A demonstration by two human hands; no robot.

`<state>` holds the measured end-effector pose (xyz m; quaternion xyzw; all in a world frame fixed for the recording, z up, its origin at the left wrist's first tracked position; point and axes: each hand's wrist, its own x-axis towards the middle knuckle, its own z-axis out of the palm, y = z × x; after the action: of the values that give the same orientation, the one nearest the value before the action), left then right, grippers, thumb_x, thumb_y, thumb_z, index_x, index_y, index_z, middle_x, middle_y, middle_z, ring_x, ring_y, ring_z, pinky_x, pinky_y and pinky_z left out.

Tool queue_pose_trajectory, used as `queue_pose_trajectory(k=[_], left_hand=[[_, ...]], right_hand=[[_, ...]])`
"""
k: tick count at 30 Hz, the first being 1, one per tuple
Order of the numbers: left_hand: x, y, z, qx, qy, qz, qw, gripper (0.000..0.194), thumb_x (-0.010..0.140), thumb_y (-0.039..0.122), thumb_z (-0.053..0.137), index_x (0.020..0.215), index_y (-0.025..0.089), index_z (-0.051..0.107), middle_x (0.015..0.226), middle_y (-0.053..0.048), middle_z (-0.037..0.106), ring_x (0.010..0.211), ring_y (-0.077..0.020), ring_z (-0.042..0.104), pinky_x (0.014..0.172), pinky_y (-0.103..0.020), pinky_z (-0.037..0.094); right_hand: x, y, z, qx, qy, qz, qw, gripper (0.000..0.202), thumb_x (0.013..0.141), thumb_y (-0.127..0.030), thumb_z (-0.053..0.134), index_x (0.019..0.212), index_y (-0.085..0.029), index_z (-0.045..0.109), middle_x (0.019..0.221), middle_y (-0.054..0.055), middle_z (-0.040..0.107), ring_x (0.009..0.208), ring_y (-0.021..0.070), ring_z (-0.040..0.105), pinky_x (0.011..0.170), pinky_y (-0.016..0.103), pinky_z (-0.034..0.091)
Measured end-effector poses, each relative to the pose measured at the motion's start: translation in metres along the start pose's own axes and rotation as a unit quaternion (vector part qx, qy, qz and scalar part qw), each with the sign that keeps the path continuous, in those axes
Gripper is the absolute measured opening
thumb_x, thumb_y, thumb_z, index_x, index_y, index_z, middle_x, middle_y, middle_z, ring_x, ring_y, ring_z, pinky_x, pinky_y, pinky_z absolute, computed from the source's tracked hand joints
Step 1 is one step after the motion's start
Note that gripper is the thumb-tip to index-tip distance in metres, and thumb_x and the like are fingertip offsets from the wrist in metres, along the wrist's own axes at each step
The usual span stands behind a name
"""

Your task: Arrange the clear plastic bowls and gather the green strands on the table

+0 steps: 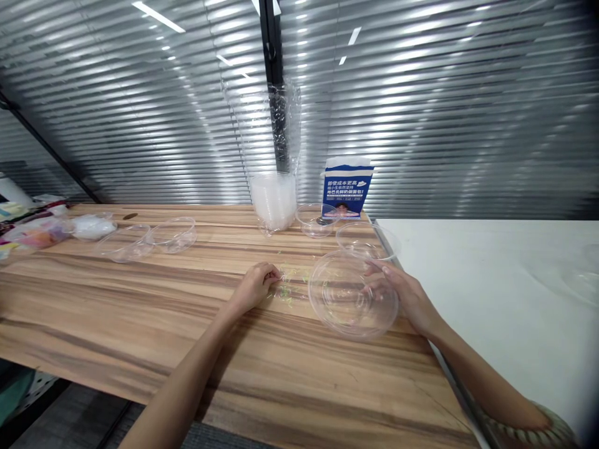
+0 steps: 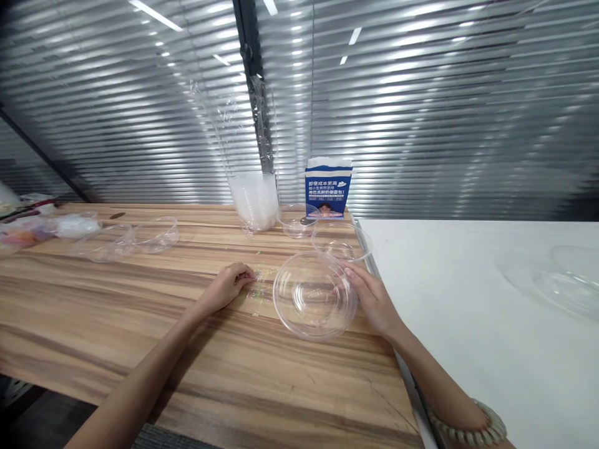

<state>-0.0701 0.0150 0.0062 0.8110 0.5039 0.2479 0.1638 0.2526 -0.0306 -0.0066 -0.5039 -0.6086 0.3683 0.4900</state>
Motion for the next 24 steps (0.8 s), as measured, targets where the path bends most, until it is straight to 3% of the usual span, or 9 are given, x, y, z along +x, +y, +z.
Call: queue_pose_trajectory(k=[7, 12, 16, 24], left_hand=[[0.0, -0.002, 0.001, 0.004, -0.005, 0.01, 1.0, 0.016, 0.08, 0.012, 0.047, 0.078, 0.016, 0.062, 0.082, -0.006, 0.065, 0.08, -0.0178, 0.058, 0.075, -0.029, 0.044], [0.0, -0.003, 0.001, -0.005, -0.006, 0.016, 1.0, 0.016, 0.08, 0.012, 0.046, 0.078, 0.017, 0.062, 0.082, -0.005, 0.065, 0.081, -0.0178, 0.058, 0.075, -0.029, 0.044], [0.0, -0.004, 0.002, 0.0, -0.005, 0.014, 1.0, 0.015, 0.08, 0.014, 0.047, 0.078, 0.017, 0.061, 0.082, -0.006, 0.065, 0.08, -0.0182, 0.058, 0.075, -0.029, 0.044], [-0.001, 0.002, -0.001, 0.018, -0.001, 0.018, 1.0, 0.016, 0.08, 0.013, 0.046, 0.073, 0.015, 0.06, 0.077, -0.006, 0.063, 0.075, -0.0178, 0.057, 0.07, -0.028, 0.043]], right_hand=[[-0.001, 0.004, 0.0, 0.015, -0.03, 0.033, 0.999, 0.048, 0.085, -0.054, 0.045, 0.118, -0.023, 0.06, 0.095, 0.005, 0.069, 0.09, 0.0237, 0.064, 0.073, 0.036, 0.052], [-0.001, -0.003, 0.006, 0.134, -0.058, 0.096, 0.985, 0.043, 0.083, -0.049, 0.051, 0.116, -0.023, 0.059, 0.102, 0.007, 0.066, 0.077, 0.0209, 0.065, 0.062, 0.033, 0.051], [0.0, -0.015, 0.008, 0.221, -0.044, 0.129, 0.966, 0.04, 0.081, -0.045, 0.056, 0.112, -0.02, 0.059, 0.098, 0.008, 0.063, 0.07, 0.0187, 0.065, 0.056, 0.029, 0.048], [-0.001, -0.012, 0.006, 0.13, -0.034, 0.106, 0.985, 0.051, 0.071, -0.043, 0.07, 0.115, -0.02, 0.059, 0.097, 0.008, 0.061, 0.072, 0.0157, 0.061, 0.059, 0.027, 0.048]])
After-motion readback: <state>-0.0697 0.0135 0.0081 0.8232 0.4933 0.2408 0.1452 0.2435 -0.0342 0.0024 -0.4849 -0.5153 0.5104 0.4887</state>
